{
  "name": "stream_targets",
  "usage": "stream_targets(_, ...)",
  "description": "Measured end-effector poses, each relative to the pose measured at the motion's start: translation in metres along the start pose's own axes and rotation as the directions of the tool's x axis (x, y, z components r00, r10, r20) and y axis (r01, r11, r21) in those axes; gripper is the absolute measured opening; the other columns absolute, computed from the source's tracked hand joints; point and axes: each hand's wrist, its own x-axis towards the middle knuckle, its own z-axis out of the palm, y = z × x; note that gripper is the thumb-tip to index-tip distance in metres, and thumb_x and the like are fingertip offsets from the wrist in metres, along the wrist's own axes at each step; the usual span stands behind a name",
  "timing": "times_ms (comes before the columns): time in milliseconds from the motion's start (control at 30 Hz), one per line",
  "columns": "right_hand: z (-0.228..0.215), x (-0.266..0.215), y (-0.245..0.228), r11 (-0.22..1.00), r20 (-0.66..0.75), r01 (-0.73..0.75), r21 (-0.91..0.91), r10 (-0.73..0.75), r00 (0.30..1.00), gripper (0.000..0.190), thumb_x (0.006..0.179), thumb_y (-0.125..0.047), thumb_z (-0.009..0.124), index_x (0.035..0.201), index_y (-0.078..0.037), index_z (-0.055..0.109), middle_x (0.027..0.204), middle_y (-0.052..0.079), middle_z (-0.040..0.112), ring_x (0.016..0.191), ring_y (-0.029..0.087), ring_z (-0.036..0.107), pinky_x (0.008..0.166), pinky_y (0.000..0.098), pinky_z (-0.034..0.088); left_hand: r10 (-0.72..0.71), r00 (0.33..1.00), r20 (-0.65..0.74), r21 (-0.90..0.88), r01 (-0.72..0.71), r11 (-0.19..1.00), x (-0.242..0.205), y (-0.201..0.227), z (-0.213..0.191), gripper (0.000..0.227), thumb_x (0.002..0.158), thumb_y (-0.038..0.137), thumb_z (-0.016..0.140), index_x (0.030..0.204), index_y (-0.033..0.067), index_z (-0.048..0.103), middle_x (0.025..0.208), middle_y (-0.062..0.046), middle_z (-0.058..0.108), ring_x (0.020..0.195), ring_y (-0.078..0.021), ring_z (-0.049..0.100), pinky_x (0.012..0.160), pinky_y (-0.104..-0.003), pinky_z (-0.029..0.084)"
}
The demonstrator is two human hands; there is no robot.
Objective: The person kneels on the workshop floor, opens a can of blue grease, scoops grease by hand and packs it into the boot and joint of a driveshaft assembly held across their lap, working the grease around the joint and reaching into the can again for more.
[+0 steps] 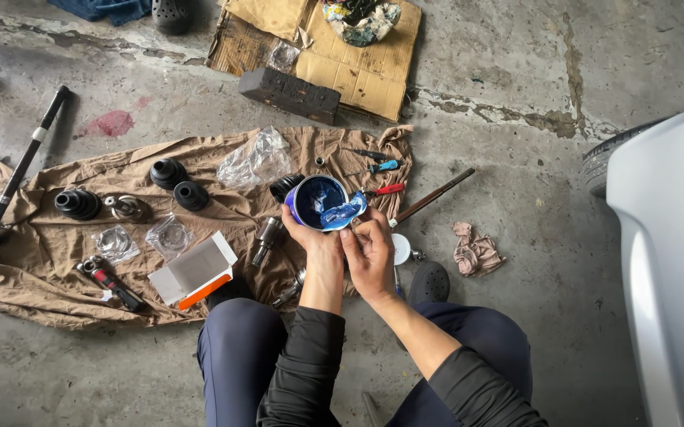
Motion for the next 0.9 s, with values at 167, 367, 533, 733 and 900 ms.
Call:
stream_targets(167, -0.005, 0.001, 0.011, 0.997, -0.015, -0.002, 0.081, 0.003, 1.000, 0.019, 0.103, -0.008, 0.065, 0.099, 0.000, 0.048, 0.133, 0.012, 0.050, 0.114, 0.013, 0.056, 0.094, 0.0250, 0.050, 0.009, 0.999, 0.031, -0.010, -0.009, 1.000, -0.011, 0.000, 0.009, 0.064, 0.098, 0.061, 0.039, 0.124, 0.0087, 0.067, 0.120, -0.011, 0.071, 0.109, -0.0304, 0.068, 0.095, -0.048, 0.056)
stream_targets(367, -0.011, 0.007, 0.006, 0.970, -0.006, -0.021, 0.242, 0.023, 1.000, 0.020, 0.104, -0.004, 0.063, 0.097, -0.004, 0.044, 0.133, 0.011, 0.055, 0.114, 0.012, 0.057, 0.101, 0.0262, 0.049, -0.039, 0.999, 0.006, -0.005, 0.039, 0.999, -0.027, 0.003, 0.029, 0.070, 0.096, 0.065, 0.032, 0.124, 0.0111, 0.067, 0.119, -0.010, 0.071, 0.107, -0.0303, 0.068, 0.092, -0.048, 0.057)
stream_targets(533, -0.018, 0.014, 0.012, 0.939, -0.043, -0.094, 0.331, 0.114, 0.993, 0.015, 0.099, -0.001, 0.061, 0.096, -0.004, 0.047, 0.134, 0.009, 0.057, 0.108, 0.010, 0.060, 0.093, 0.0261, 0.052, -0.067, 0.998, -0.008, -0.037, 0.067, 0.997, -0.028, 0.004, 0.031, 0.068, 0.098, 0.065, 0.034, 0.125, 0.0122, 0.067, 0.120, -0.008, 0.071, 0.109, -0.0293, 0.068, 0.093, -0.048, 0.056)
stream_targets(733, -0.032, 0.023, 0.025, 0.847, -0.086, -0.115, 0.520, 0.186, 0.979, 0.015, 0.102, 0.003, 0.057, 0.099, -0.006, 0.047, 0.124, 0.006, 0.058, 0.096, 0.009, 0.057, 0.077, 0.0240, 0.051, -0.114, 0.992, -0.059, -0.033, 0.112, 0.993, -0.039, 0.007, 0.045, 0.072, 0.093, 0.069, 0.036, 0.125, 0.0128, 0.068, 0.124, -0.011, 0.070, 0.113, -0.0325, 0.067, 0.095, -0.052, 0.055)
stream_targets(900, -0.072, 0.044, 0.051, 0.689, -0.137, -0.150, 0.709, 0.343, 0.929, 0.004, 0.102, -0.014, 0.050, 0.102, -0.016, 0.055, 0.111, 0.006, 0.066, 0.105, 0.018, 0.066, 0.092, 0.0388, 0.058, -0.203, 0.978, -0.039, -0.173, 0.193, 0.966, -0.044, 0.010, 0.047, 0.070, 0.094, 0.070, 0.042, 0.126, 0.0123, 0.067, 0.126, -0.013, 0.068, 0.114, -0.0350, 0.065, 0.097, -0.054, 0.054)
